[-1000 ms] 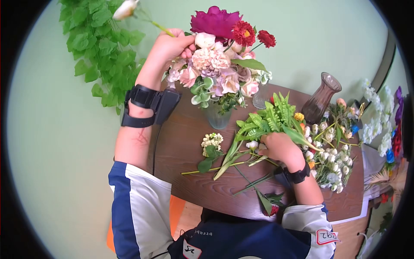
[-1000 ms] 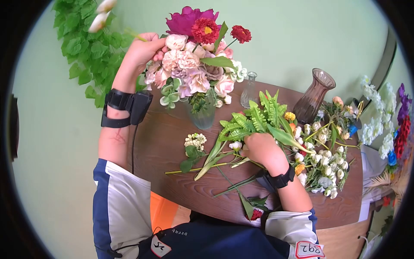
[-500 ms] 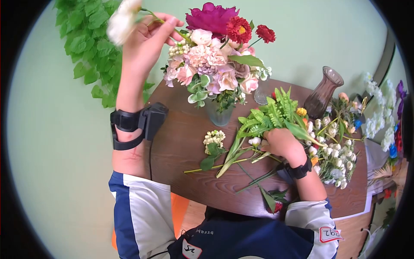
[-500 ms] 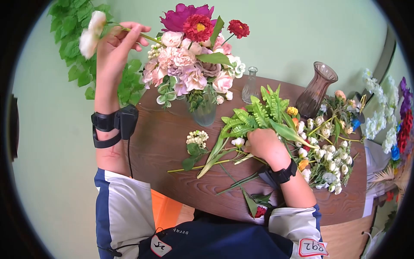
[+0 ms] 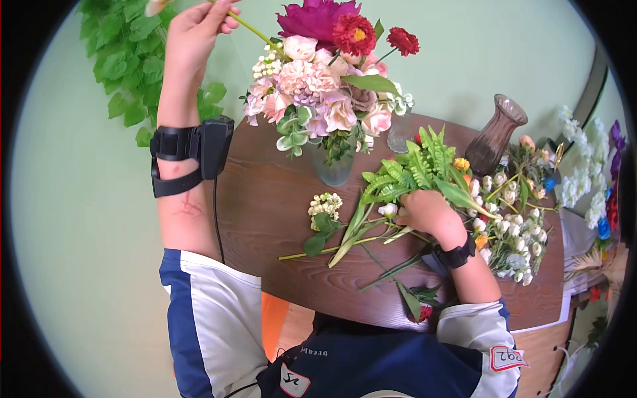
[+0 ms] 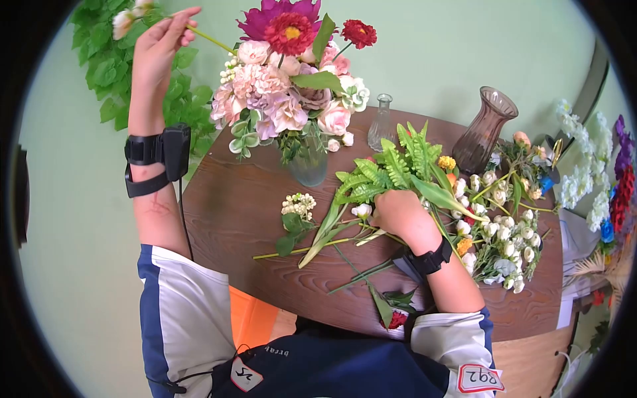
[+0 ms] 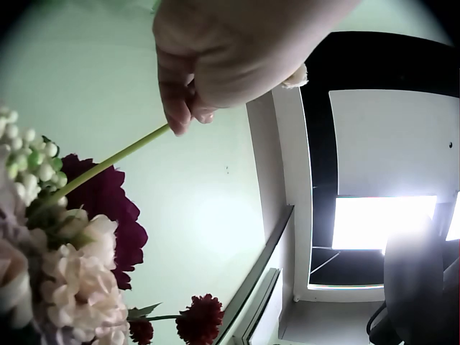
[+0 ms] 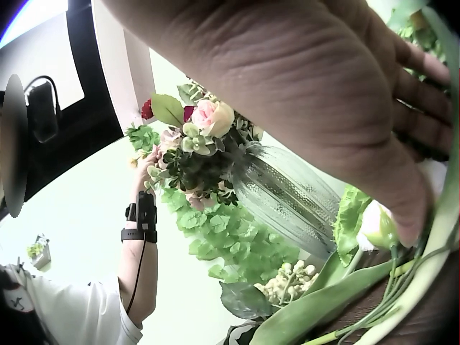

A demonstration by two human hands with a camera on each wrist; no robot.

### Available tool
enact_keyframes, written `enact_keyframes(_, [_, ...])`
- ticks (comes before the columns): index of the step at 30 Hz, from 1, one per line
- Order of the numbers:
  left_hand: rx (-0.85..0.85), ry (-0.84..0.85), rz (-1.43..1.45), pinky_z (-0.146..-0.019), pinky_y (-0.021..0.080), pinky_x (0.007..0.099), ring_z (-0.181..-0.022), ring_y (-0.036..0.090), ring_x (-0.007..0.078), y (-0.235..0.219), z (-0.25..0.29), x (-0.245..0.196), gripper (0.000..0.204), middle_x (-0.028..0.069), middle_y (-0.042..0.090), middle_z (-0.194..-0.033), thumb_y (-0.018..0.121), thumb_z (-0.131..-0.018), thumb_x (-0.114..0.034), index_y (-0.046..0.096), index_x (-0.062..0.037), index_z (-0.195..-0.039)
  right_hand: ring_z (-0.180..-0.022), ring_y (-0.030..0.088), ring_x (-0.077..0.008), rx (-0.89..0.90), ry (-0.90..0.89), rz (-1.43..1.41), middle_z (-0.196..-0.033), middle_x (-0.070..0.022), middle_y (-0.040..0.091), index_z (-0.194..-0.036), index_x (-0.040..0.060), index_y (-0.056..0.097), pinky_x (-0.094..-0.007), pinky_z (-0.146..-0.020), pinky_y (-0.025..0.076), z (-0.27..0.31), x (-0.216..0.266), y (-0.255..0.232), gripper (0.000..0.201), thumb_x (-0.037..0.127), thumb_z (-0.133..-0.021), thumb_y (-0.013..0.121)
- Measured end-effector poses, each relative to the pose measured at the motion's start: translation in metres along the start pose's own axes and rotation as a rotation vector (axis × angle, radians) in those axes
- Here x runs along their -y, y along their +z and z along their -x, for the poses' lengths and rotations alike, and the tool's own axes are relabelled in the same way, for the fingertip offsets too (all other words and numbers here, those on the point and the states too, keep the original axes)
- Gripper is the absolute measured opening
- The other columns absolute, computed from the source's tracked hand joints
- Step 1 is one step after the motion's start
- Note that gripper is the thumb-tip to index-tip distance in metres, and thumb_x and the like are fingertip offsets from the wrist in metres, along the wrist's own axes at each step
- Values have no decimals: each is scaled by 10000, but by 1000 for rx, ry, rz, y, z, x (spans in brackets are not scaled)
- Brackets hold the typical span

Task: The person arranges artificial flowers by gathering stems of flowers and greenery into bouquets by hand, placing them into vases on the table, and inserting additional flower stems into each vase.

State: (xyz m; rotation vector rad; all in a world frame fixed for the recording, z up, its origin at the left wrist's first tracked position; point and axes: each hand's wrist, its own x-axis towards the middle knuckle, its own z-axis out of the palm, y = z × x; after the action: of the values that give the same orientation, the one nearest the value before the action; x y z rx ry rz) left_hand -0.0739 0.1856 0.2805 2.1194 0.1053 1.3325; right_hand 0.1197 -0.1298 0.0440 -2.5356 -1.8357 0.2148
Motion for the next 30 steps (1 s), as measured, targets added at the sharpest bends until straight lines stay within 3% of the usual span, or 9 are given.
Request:
enact_keyframes(6, [160,-80,-74,-620,421,173,-642,508,33,38,7,7,295,-4,601,-778,545,-918,-234,640,21,-1033,-700,616,-349,-18,1,23,-692,-169,615,-790,14,605,-424,-645,479,-1,1,2,311,308,-716,676])
enact_keyframes(8, [380,-261,-244,-579,451,198,-701,573,50,46,13,9,257,21,617,-743,609,-870,-204,643,11,-1005,-704,616,-348,-11,1,18,-695,-169,615,-792,15,604,-423,-647,479,-1,2,2,309,306,-716,677])
enact_keyframes(10, [296,-276,-293,-581,464,201,-747,587,66,52,23,7,263,33,615,-776,663,-824,-158,617,13,-1019,-709,616,-348,-11,6,12,-697,-169,616,-795,16,603,-422,-650,479,-1,1,1,307,304,-717,678])
enact_keyframes(16, [66,-127,-204,-517,392,184,-626,555,54,37,35,7,415,13,633,-770,692,-789,-112,532,-2,-1155,-714,617,-347,-8,9,-1,-709,-170,619,-791,16,602,-420,-656,480,-1,2,1,302,299,-720,677])
enact_keyframes(18, [17,-159,-143,-559,416,188,-695,576,67,35,41,3,438,37,641,-851,717,-760,-82,535,-26,-1154,-712,618,-345,-18,10,18,-710,-170,620,-792,11,600,-420,-653,481,-2,1,2,306,299,-721,676])
enact_keyframes(20, [-182,70,105,-608,437,194,-793,591,87,39,46,-2,413,59,636,-941,736,-740,-75,559,-25,-1110,-711,618,-343,-22,6,16,-709,-170,620,-792,9,599,-420,-650,482,-2,1,4,309,300,-721,676])
enact_keyframes(21, [-165,95,153,-676,466,202,-880,595,106,37,47,-4,379,76,624,-985,727,-742,-47,565,-9,-1082,-709,619,-342,-24,0,17,-708,-169,620,-792,6,598,-419,-648,483,-2,1,4,313,301,-721,676])
enact_keyframes(26, [27,75,13,-713,492,201,-828,605,91,34,51,15,313,49,637,-901,740,-710,-51,608,-33,-994,-709,619,-341,-32,-2,23,-712,-168,620,-798,4,594,-418,-645,484,-1,3,3,318,301,-719,678])
enact_keyframes(30, [93,277,-374,-709,490,266,-795,616,134,47,66,-2,251,28,663,-887,681,-688,-30,644,-76,-932,-713,617,-342,-40,-12,18,-719,-168,618,-799,6,591,-416,-650,483,-1,2,4,315,298,-720,677])
